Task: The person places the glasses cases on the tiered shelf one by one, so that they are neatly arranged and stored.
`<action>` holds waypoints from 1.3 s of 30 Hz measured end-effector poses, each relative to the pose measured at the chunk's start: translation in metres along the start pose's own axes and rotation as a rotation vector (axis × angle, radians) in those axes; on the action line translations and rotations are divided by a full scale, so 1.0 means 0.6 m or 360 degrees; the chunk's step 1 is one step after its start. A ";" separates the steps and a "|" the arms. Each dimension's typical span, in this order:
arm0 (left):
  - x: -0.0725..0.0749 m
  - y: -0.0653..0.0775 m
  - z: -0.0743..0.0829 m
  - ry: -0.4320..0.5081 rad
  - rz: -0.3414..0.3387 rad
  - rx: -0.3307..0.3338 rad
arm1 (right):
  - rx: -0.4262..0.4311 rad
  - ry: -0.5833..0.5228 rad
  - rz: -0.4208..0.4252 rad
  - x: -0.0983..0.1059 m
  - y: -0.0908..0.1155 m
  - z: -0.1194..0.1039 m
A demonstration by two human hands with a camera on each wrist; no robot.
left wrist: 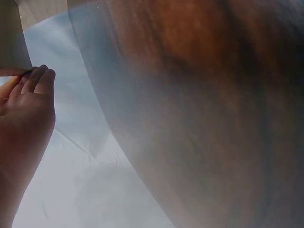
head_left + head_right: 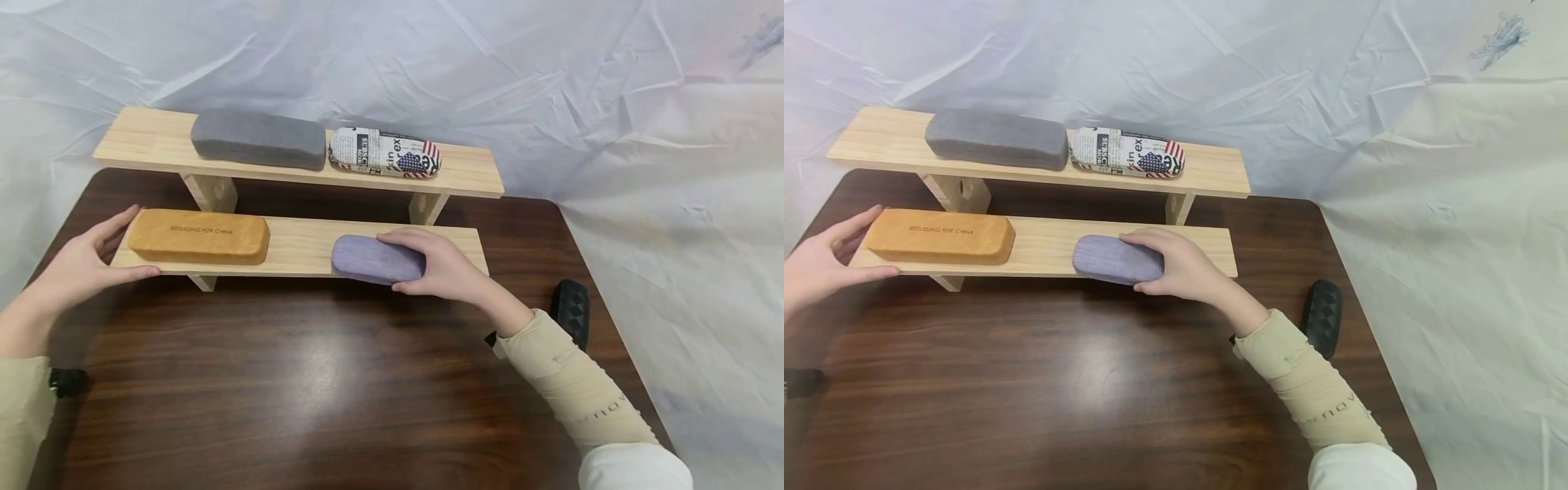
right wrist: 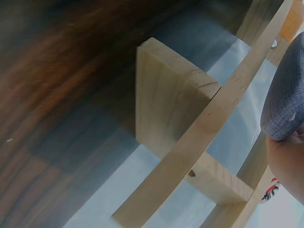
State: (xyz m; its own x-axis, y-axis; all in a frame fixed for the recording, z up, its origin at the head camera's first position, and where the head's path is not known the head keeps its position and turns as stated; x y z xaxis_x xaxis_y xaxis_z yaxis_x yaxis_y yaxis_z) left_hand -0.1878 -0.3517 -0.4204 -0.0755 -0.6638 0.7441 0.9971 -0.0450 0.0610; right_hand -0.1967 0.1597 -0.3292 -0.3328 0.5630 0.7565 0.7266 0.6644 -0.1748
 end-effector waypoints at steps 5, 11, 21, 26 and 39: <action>0.000 0.000 -0.001 0.0017 -0.0004 -0.0009 | 0.0029 -0.0004 -0.0059 -0.012 -0.035 -0.004; -0.001 0.000 -0.001 -0.0001 -0.0010 -0.0026 | 0.0040 -0.0026 -0.0109 -0.030 -0.072 -0.005; -0.001 0.000 -0.003 -0.0017 -0.0002 -0.0017 | 0.0046 0.0011 -0.0156 -0.056 -0.112 -0.008; 0.000 -0.001 -0.004 -0.0007 0.0009 -0.0034 | 0.0044 0.0032 -0.0166 -0.062 -0.127 -0.012; 0.000 -0.001 -0.008 -0.0026 0.0004 -0.0023 | 0.0070 0.0018 -0.0207 -0.070 -0.139 -0.010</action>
Point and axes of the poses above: each hand's wrist, its own y-axis away from the middle knuckle, its own x-axis out of the back of the hand, z = x × y, the point moved 4 cm from there along -y, towards the middle knuckle, and after that the axes turned 7 degrees about -y, right-handed, at the moved point
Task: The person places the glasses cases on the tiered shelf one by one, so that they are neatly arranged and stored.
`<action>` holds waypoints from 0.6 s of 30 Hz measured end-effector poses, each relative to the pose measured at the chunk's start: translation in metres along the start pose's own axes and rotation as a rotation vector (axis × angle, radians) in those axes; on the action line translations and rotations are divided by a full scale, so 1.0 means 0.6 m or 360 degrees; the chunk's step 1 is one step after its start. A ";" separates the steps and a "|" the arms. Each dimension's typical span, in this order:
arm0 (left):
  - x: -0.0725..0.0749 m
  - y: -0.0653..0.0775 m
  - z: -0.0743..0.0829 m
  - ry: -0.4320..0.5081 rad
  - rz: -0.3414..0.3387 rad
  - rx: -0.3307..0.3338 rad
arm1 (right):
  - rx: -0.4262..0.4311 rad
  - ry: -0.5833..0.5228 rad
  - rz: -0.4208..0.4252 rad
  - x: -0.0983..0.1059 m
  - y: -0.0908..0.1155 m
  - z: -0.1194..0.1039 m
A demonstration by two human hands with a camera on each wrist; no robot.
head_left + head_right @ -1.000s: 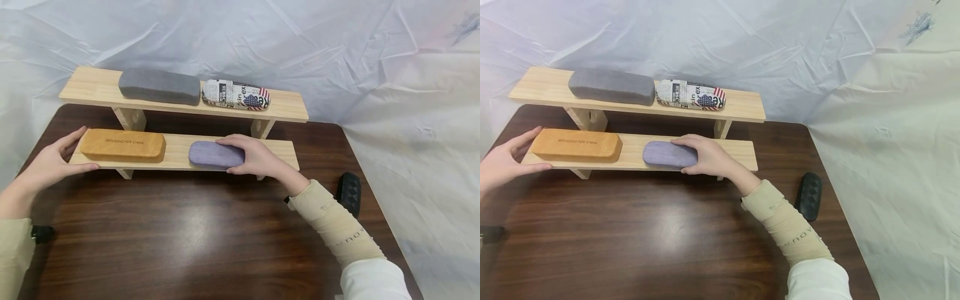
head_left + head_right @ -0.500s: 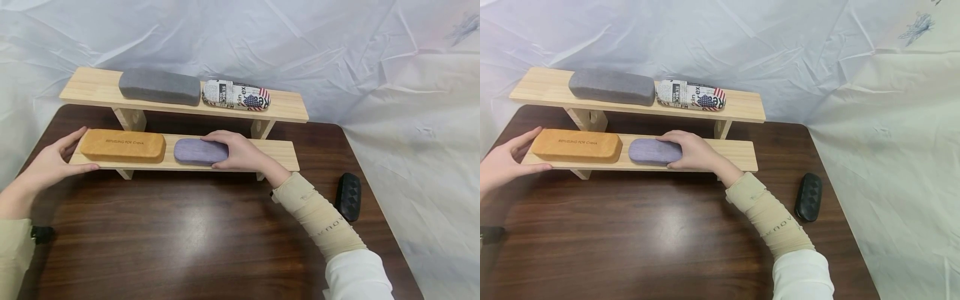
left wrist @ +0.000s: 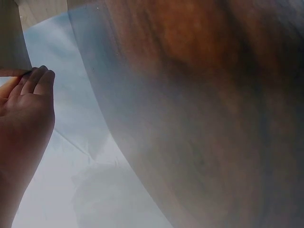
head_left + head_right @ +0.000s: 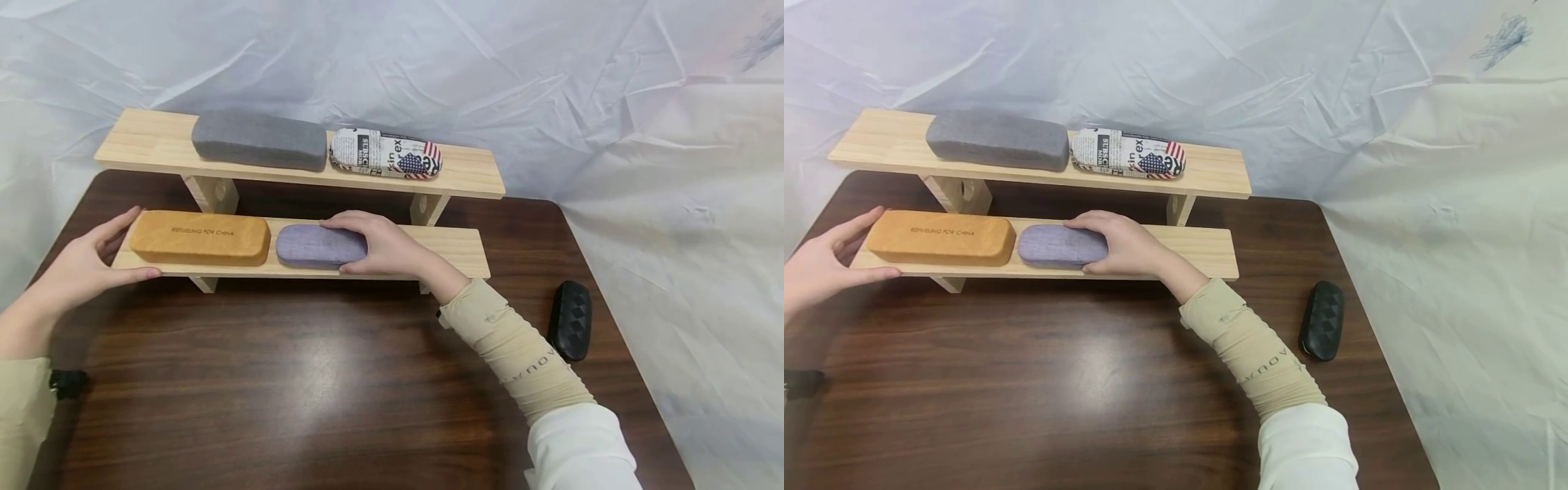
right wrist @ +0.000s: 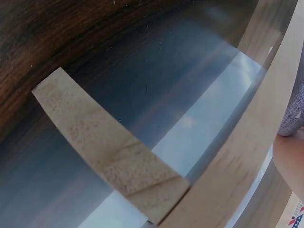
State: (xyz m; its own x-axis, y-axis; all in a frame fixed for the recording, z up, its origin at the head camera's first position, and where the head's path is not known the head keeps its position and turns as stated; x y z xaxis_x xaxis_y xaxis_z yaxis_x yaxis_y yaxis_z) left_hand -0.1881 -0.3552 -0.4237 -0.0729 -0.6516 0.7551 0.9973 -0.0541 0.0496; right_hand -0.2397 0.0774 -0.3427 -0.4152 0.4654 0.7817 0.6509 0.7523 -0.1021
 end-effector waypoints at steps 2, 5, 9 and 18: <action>0.000 -0.001 -0.001 0.0007 0.0002 -0.0005 | -0.0002 0.0004 -0.0004 -0.001 -0.001 0.000; 0.001 -0.002 -0.001 0.0023 0.0006 -0.0012 | -0.0006 0.0011 -0.0015 -0.001 -0.003 -0.001; 0.001 -0.003 0.001 0.0018 0.0008 -0.0013 | 0.0001 0.0019 -0.0019 -0.001 -0.005 -0.001; -0.001 0.001 0.002 0.0009 0.0007 0.0017 | 0.0003 0.0016 -0.0003 0.001 -0.001 -0.003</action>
Point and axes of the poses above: each hand's wrist, its own y-axis away from the middle knuckle, its own x-axis out of the back of the hand, z = x × y, the point moved 4 cm from there along -y, towards the middle knuckle, and after that the axes turned 7 degrees about -y, right-handed, at the moved point
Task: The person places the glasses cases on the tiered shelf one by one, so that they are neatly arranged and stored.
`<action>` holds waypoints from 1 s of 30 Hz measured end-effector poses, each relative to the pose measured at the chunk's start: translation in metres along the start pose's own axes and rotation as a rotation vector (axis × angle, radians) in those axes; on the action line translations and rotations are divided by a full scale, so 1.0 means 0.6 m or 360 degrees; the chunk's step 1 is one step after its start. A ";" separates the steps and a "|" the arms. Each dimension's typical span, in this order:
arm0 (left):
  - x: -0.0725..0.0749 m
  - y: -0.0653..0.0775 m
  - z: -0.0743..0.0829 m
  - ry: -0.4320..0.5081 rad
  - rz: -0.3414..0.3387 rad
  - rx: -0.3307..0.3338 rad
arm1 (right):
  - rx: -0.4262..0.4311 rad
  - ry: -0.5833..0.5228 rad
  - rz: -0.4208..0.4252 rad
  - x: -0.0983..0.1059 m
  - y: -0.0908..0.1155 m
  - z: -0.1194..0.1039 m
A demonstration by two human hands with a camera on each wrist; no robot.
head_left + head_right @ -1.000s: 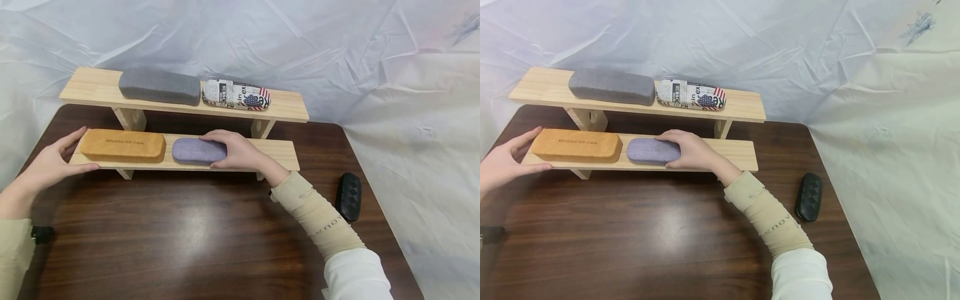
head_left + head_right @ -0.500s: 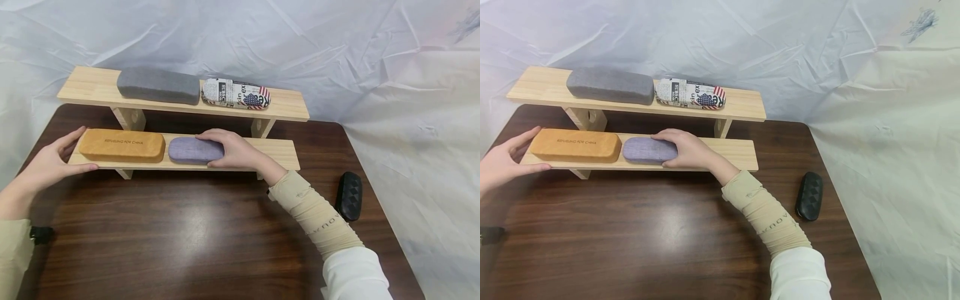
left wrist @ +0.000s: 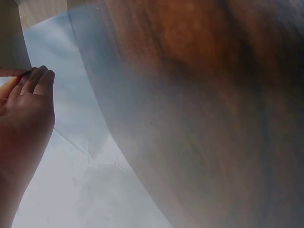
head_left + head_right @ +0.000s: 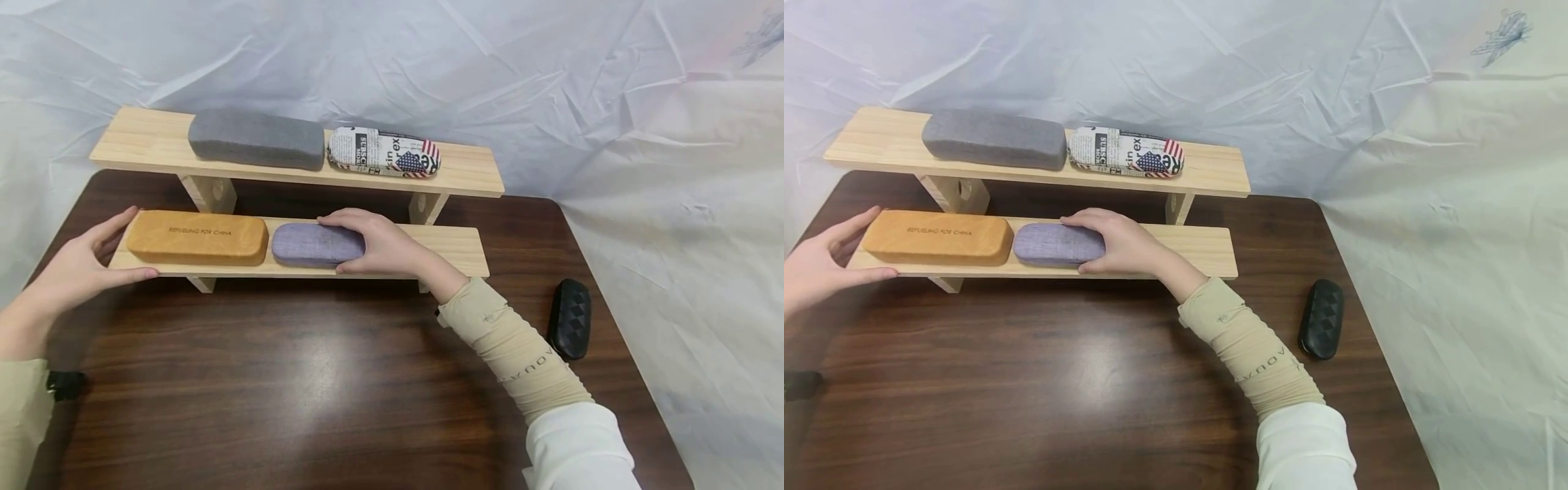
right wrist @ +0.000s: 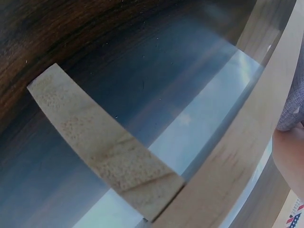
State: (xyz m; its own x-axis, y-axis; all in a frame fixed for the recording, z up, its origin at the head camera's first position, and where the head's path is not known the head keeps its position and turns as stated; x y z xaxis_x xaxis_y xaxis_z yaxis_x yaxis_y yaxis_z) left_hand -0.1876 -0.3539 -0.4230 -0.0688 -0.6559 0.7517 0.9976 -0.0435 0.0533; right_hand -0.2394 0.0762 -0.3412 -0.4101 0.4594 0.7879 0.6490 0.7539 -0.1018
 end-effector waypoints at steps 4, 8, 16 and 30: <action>-0.002 0.001 -0.001 0.0020 -0.0004 0.0014 | -0.0011 -0.0034 0.0032 0.005 0.008 -0.001; -0.002 0.000 -0.001 0.0016 0.0001 0.0013 | -0.0003 -0.0061 0.0087 0.012 0.021 0.001; -0.001 -0.002 0.000 0.0008 -0.0009 0.0021 | 0.0084 -0.0101 0.0312 0.033 0.078 0.007; -0.002 0.000 0.001 0.0010 -0.0007 0.0026 | -0.0015 -0.0122 0.0793 0.061 0.233 0.026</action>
Point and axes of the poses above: each hand's wrist, its own y-axis away from the middle knuckle, its own x-axis out of the back of the hand, z = x × y, the point moved 4 cm from there along -y, towards the middle knuckle, and after that the axes turned 7 degrees about -y, right-handed, at the moved point
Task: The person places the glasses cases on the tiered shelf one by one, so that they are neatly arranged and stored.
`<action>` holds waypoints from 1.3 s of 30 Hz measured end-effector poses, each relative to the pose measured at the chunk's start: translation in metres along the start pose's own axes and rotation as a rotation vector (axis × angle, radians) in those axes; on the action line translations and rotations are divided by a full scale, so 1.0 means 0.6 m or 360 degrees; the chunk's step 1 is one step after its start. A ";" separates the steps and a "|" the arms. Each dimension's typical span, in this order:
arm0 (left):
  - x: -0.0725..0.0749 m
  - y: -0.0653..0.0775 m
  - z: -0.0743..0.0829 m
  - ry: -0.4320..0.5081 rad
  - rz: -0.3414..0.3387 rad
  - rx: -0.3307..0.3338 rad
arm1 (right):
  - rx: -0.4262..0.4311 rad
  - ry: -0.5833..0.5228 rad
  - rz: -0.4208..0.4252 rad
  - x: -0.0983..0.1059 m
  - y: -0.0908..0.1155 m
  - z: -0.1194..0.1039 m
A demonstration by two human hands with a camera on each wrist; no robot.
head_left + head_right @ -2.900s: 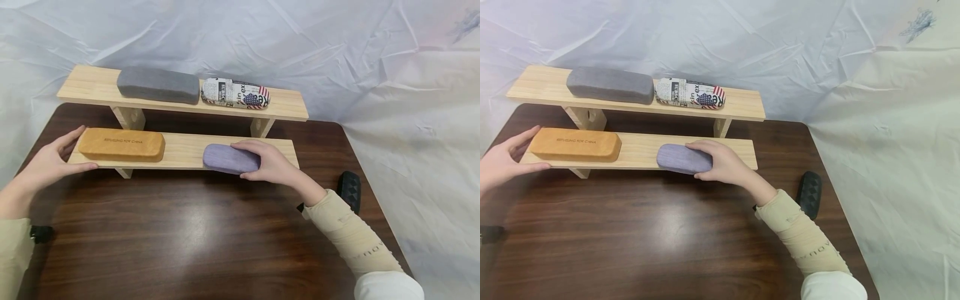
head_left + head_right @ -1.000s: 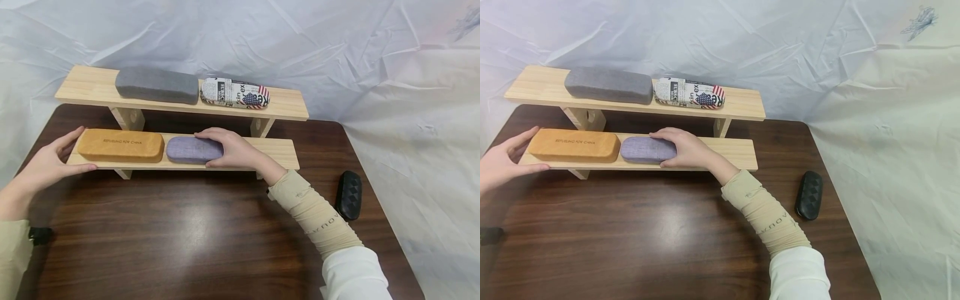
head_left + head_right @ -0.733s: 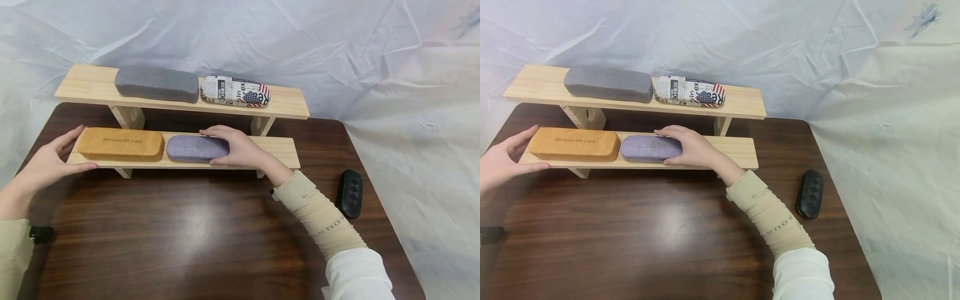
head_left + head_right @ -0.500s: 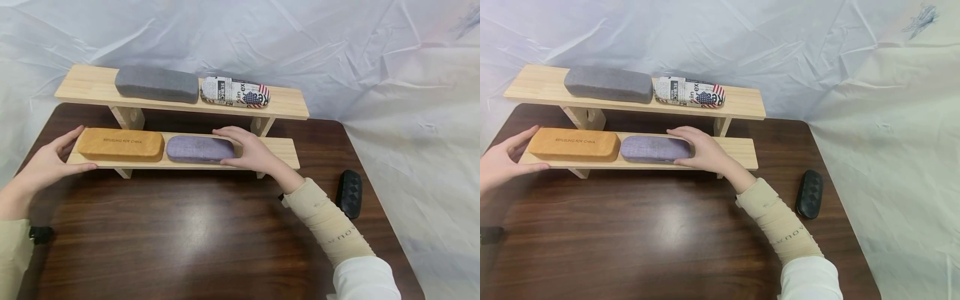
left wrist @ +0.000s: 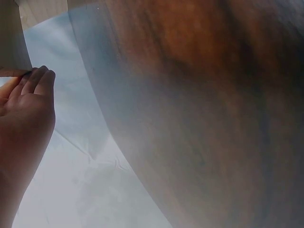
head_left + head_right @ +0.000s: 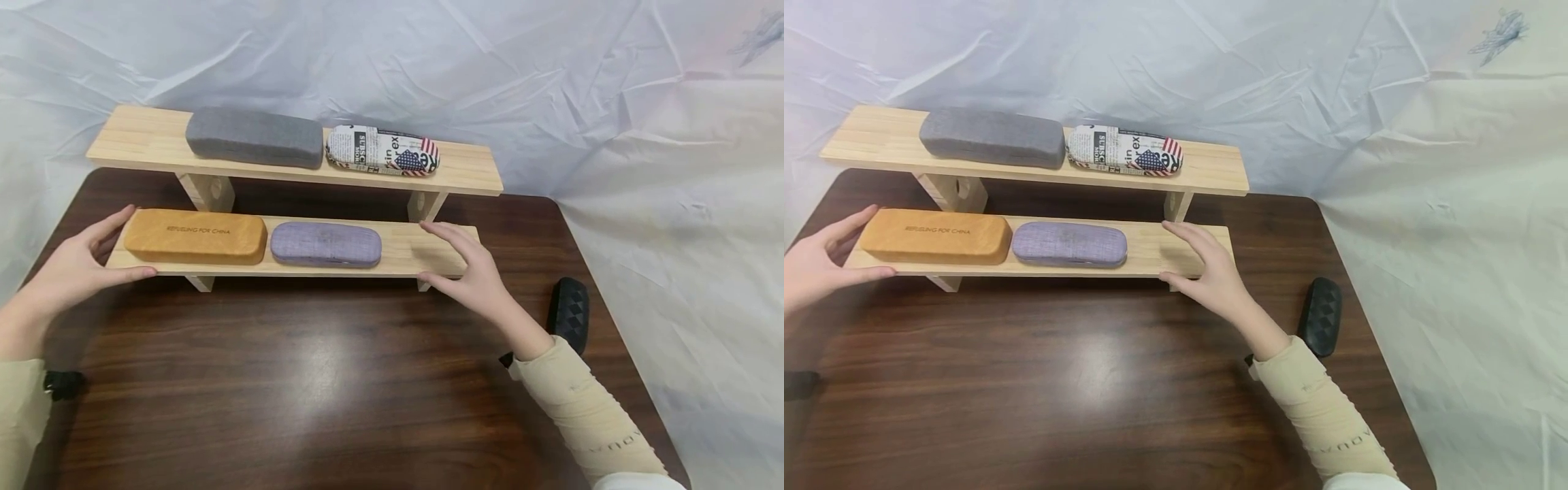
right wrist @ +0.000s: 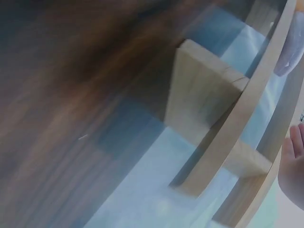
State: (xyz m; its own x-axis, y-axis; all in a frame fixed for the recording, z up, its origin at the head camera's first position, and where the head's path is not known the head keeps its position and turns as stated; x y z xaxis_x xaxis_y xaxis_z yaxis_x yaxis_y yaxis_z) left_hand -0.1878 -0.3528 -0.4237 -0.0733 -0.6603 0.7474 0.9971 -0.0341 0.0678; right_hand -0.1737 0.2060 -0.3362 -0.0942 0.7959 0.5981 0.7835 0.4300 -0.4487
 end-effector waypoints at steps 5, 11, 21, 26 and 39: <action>0.000 -0.001 -0.001 -0.0008 0.0008 -0.0005 | -0.0103 0.0124 0.0125 0.030 0.048 0.009; -0.001 0.001 -0.002 -0.0046 0.0018 0.0000 | -0.0198 0.0259 0.0291 0.065 0.102 0.021; 0.001 0.001 -0.004 -0.0044 0.0040 -0.0010 | -0.0393 0.0494 0.0433 0.121 0.182 0.051; 0.000 0.000 -0.002 -0.0043 0.0030 -0.0022 | -0.0499 0.0477 0.0536 0.143 0.221 0.062; -0.001 0.000 -0.004 -0.0016 0.0025 -0.0015 | -0.0948 0.0344 0.0910 0.168 0.301 0.093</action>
State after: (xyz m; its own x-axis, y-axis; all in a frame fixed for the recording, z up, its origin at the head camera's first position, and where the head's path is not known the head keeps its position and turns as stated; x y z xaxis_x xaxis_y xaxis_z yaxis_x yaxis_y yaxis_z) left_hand -0.1876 -0.3541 -0.4257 -0.0577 -0.6531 0.7550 0.9983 -0.0309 0.0495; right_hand -0.0758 0.3878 -0.3937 0.4862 0.6972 0.5268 0.8728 -0.3573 -0.3326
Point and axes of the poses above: each hand's wrist, its own y-axis away from the middle knuckle, its own x-axis out of the back of the hand, z = x × y, the point moved 4 cm from there along -y, towards the middle knuckle, and after that the axes turned 7 degrees about -y, right-handed, at the moved point
